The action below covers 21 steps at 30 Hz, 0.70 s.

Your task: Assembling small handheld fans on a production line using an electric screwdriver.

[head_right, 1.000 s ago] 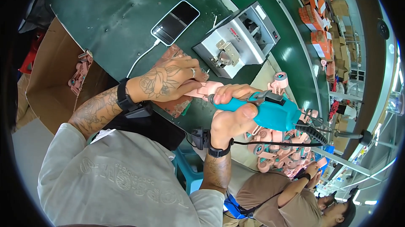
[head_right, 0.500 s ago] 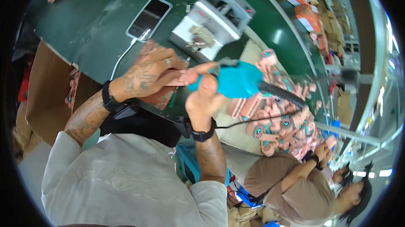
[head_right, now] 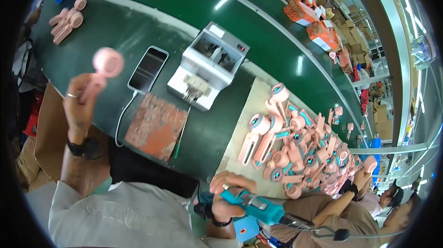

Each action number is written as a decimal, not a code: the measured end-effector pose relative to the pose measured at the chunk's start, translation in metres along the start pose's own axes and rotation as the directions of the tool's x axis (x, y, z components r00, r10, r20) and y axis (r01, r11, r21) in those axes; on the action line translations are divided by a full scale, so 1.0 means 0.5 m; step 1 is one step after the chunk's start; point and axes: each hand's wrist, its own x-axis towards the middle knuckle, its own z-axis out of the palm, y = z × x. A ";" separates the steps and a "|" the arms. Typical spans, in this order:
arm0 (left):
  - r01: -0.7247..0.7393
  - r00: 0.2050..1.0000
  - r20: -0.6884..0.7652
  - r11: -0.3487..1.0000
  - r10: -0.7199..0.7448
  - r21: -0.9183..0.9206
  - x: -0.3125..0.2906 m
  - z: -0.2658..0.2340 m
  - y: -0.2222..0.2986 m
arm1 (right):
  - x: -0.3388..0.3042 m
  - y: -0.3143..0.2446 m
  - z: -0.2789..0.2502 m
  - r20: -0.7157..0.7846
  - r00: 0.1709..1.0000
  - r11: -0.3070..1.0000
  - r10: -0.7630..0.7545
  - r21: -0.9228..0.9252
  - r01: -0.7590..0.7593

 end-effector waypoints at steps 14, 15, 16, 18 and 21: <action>-0.137 0.947 0.303 0.988 0.108 0.076 0.040 0.106 0.082 | -0.059 0.060 -0.160 -0.471 0.786 0.883 0.400 0.429 -0.193; -0.157 0.895 0.410 0.984 0.178 -0.085 0.045 0.151 0.123 | 0.056 0.047 -0.094 -0.093 0.996 0.985 0.004 -0.174 -0.020; -0.133 0.833 0.497 0.960 0.242 -0.245 0.042 0.179 0.158 | 0.058 0.042 -0.125 -0.028 0.997 0.998 0.068 0.006 -0.068; -0.123 0.701 0.614 0.910 0.361 -0.395 0.041 0.235 0.240 | 0.035 0.047 -0.131 -0.182 0.983 0.987 -0.005 -0.160 -0.024; 0.070 0.557 0.745 0.873 0.366 -0.482 -0.021 0.325 0.330 | 0.054 0.028 -0.116 -0.259 0.966 0.994 -0.006 -0.109 -0.023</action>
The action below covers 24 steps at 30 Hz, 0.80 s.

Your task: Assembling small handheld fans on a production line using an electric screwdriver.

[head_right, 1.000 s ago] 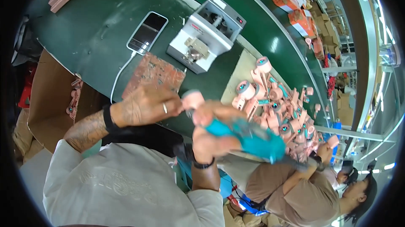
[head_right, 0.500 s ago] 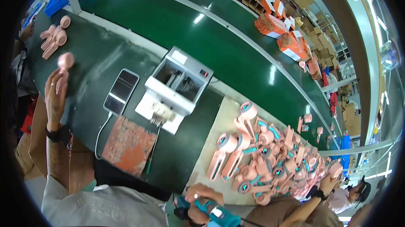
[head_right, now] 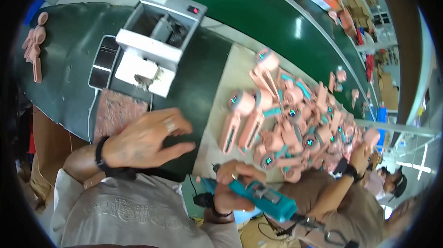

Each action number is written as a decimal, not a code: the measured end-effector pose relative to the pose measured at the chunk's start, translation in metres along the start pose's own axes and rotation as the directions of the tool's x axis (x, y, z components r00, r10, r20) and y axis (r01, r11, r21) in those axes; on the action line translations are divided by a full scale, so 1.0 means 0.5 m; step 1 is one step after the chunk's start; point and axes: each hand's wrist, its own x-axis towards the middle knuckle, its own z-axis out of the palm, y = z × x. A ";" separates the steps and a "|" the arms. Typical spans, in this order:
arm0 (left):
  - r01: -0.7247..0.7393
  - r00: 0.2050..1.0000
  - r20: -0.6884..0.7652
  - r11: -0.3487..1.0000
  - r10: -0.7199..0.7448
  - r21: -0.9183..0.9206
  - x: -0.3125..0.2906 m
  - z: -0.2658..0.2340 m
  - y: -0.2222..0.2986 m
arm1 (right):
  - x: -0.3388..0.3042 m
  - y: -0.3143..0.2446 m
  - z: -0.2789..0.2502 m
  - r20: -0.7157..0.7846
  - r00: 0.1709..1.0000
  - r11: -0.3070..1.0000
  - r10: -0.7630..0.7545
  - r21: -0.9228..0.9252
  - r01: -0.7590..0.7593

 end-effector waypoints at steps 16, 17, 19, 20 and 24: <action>0.043 0.972 -0.231 0.931 0.045 0.364 0.066 0.251 -0.034 | -0.095 -0.094 -0.055 -0.038 0.999 0.981 0.034 -0.188 -0.041; -0.017 0.963 -0.253 0.961 0.090 0.277 0.048 0.220 -0.018 | -0.094 -0.091 -0.054 -0.037 0.999 0.981 0.039 -0.187 -0.045; 0.014 0.982 -0.188 0.978 0.026 0.206 0.006 0.147 0.022 | -0.092 -0.083 -0.048 -0.038 0.997 0.981 0.068 -0.178 -0.074; -0.077 0.973 -0.200 0.978 0.115 0.192 -0.015 0.127 0.020 | -0.088 -0.081 -0.039 -0.037 0.997 0.980 0.061 -0.189 -0.067; -0.119 0.971 -0.191 0.982 0.147 0.147 -0.099 0.050 0.007 | -0.073 -0.079 0.013 -0.020 0.997 0.974 0.071 -0.216 -0.074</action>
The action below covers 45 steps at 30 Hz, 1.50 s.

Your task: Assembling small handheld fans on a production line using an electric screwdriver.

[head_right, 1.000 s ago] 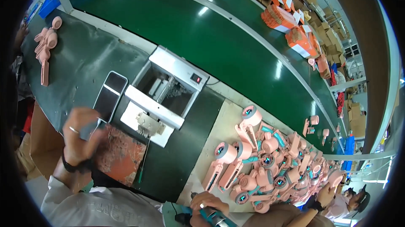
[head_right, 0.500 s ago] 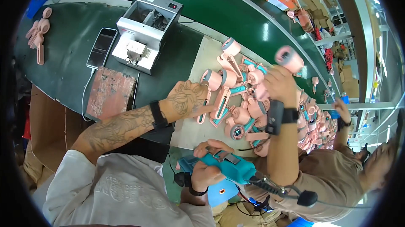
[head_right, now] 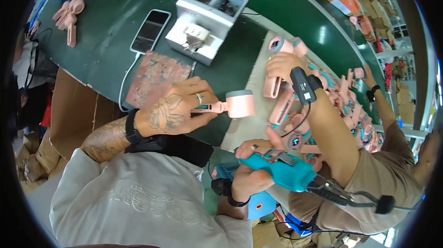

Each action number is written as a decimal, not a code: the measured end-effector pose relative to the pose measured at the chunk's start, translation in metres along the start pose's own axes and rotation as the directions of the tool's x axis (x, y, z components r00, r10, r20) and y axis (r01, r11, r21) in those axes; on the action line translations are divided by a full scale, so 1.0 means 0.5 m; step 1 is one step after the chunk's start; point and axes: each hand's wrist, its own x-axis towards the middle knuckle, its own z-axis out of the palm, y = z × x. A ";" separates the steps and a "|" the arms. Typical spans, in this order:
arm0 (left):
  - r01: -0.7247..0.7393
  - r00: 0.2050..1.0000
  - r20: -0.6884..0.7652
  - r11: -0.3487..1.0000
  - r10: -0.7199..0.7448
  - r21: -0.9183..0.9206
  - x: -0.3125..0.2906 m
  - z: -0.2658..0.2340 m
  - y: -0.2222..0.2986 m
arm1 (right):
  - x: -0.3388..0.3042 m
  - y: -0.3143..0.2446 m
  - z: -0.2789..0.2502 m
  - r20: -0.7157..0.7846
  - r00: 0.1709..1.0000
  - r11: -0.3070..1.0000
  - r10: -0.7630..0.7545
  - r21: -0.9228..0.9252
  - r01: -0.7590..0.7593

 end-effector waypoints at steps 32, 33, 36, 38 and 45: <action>0.124 0.992 -0.018 0.986 -0.126 -0.114 -0.085 -0.138 -0.165 | 0.151 0.066 0.428 0.315 0.944 0.978 -0.095 0.207 0.029; 0.118 0.993 -0.013 0.985 -0.121 -0.124 -0.084 -0.139 -0.166 | 0.146 0.060 0.411 0.319 0.944 0.979 -0.089 0.204 0.023; 0.117 0.993 -0.016 0.983 -0.120 -0.143 -0.084 -0.137 -0.163 | 0.128 0.037 0.357 0.375 0.920 0.963 -0.111 0.271 0.005; 0.111 0.993 -0.018 0.982 -0.115 -0.150 -0.082 -0.138 -0.162 | 0.125 0.042 0.349 0.402 0.910 0.963 -0.105 0.268 -0.007; 0.128 0.992 0.004 0.982 -0.129 -0.141 -0.084 -0.136 -0.160 | 0.115 0.055 0.348 0.412 0.910 0.954 -0.056 0.290 -0.073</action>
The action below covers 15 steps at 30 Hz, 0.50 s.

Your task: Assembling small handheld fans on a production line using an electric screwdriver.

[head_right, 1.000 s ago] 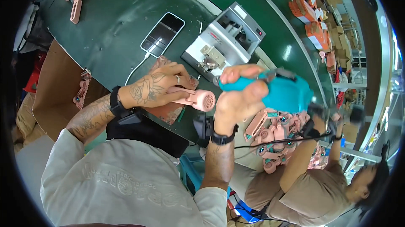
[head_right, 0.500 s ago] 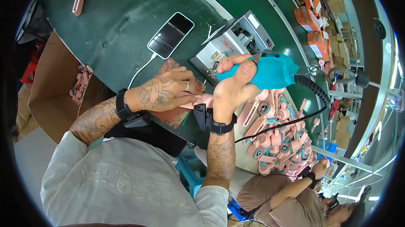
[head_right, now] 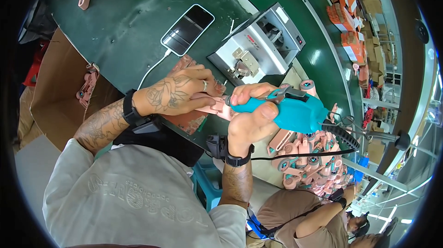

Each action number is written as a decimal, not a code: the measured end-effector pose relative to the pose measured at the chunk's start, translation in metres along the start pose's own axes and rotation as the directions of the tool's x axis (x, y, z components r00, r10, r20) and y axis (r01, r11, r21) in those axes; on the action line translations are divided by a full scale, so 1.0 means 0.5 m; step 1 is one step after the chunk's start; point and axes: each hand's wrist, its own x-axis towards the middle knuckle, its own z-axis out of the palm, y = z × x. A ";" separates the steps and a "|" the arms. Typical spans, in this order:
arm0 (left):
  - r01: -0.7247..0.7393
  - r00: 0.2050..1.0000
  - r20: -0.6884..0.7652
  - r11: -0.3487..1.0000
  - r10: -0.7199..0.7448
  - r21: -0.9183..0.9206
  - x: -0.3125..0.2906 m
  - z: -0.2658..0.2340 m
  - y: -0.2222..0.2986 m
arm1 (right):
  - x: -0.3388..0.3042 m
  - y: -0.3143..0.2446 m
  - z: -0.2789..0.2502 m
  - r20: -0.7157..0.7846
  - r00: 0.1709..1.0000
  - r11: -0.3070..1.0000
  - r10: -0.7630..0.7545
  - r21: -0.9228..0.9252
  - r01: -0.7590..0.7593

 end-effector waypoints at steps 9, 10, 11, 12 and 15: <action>-0.016 1.000 -0.016 0.999 0.017 0.038 0.000 0.007 0.001 | -0.004 0.033 -0.018 0.047 0.994 0.992 0.096 0.073 -0.099; -0.030 0.998 -0.046 0.998 0.032 0.050 0.001 0.008 -0.001 | -0.001 0.033 -0.017 0.068 0.991 0.988 0.114 0.097 -0.120; -0.031 0.998 -0.046 0.998 0.033 0.051 0.001 0.008 -0.002 | -0.001 0.037 -0.017 0.070 0.993 0.991 0.099 0.088 -0.105; -0.023 0.999 -0.037 0.999 0.025 0.049 0.000 0.007 -0.001 | -0.004 0.038 -0.020 0.071 0.993 0.991 0.097 0.088 -0.103; -0.028 0.998 -0.047 0.998 0.031 0.050 -0.006 0.010 -0.006 | -0.005 0.031 -0.010 0.125 0.990 0.963 0.067 0.252 -0.097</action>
